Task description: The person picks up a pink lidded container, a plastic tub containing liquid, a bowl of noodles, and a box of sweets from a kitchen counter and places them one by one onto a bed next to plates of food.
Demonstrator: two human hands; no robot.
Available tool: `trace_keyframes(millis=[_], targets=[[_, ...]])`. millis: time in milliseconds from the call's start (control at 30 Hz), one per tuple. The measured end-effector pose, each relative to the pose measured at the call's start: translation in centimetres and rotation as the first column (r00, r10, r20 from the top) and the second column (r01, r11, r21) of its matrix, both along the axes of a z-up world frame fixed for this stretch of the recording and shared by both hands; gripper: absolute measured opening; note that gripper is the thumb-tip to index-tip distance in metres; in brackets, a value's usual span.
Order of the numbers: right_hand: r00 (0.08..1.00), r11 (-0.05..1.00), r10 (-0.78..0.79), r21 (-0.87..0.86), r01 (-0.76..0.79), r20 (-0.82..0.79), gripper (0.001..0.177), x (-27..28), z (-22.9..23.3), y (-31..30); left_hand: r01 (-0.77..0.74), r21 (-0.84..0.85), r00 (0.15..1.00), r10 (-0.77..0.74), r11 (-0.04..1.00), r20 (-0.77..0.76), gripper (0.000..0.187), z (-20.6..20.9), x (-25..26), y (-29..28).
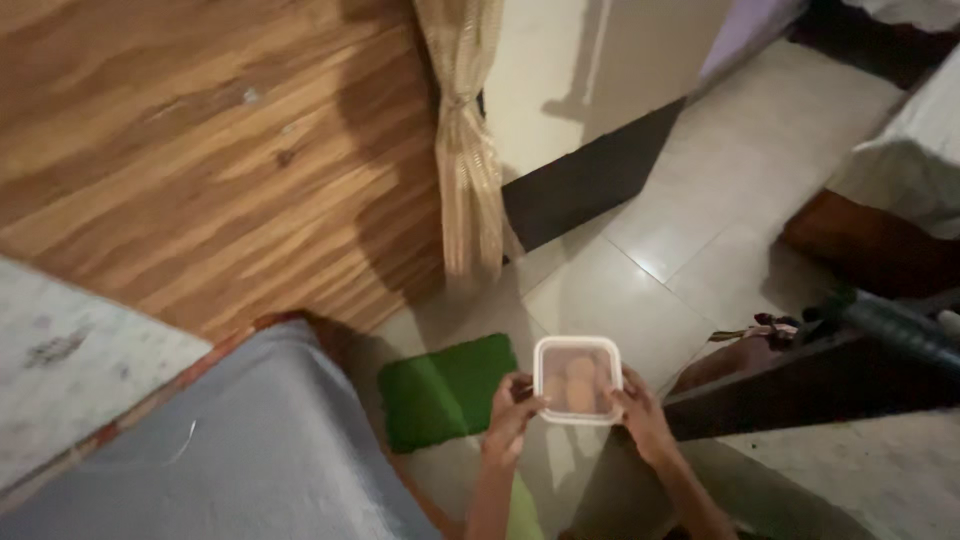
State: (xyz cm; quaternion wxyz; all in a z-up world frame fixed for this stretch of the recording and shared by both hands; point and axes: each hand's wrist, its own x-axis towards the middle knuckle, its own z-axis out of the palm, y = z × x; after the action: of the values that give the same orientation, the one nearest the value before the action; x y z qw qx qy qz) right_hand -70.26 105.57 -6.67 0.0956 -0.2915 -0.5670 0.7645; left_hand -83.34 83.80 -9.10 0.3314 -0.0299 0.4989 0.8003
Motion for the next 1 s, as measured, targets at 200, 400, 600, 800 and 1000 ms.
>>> trace_keyframes(millis=[200, 400, 600, 800, 1000], targets=[[0.983, 0.987, -0.163, 0.022, 0.162, 0.084, 0.065, -6.8, 1.8, 4.6, 0.166, 0.211, 0.985, -0.153, 0.963, -0.075, 0.041, -1.2, -10.5, 7.7], [0.944, 0.947, -0.321, 0.037, 0.319, 0.080, 0.068, -17.1, 3.0, 7.6, 0.359, 0.050, 0.933, -0.357, 0.932, -0.043, 0.050, 2.0, -22.6, 13.3], [0.888, 0.888, -0.459, -0.005, 0.459, 0.005, 0.070, -21.7, 1.4, 11.5, 0.461, 0.118, 0.886, -0.464, 0.880, 0.001, 0.066, 4.7, -28.7, 19.6], [0.838, 0.836, -0.545, 0.094, 0.541, 0.030, 0.069, -24.6, 1.3, 19.1, 0.583, 0.175, 0.812, -0.574, 0.793, -0.106, 0.074, 5.1, -32.6, 28.9], [0.835, 0.808, -0.550, 0.253, 0.532, 0.002, 0.069, -30.0, 2.3, 30.2, 0.626, 0.084, 0.780, -0.623, 0.775, -0.062, 0.081, 7.8, -37.1, 40.3]])
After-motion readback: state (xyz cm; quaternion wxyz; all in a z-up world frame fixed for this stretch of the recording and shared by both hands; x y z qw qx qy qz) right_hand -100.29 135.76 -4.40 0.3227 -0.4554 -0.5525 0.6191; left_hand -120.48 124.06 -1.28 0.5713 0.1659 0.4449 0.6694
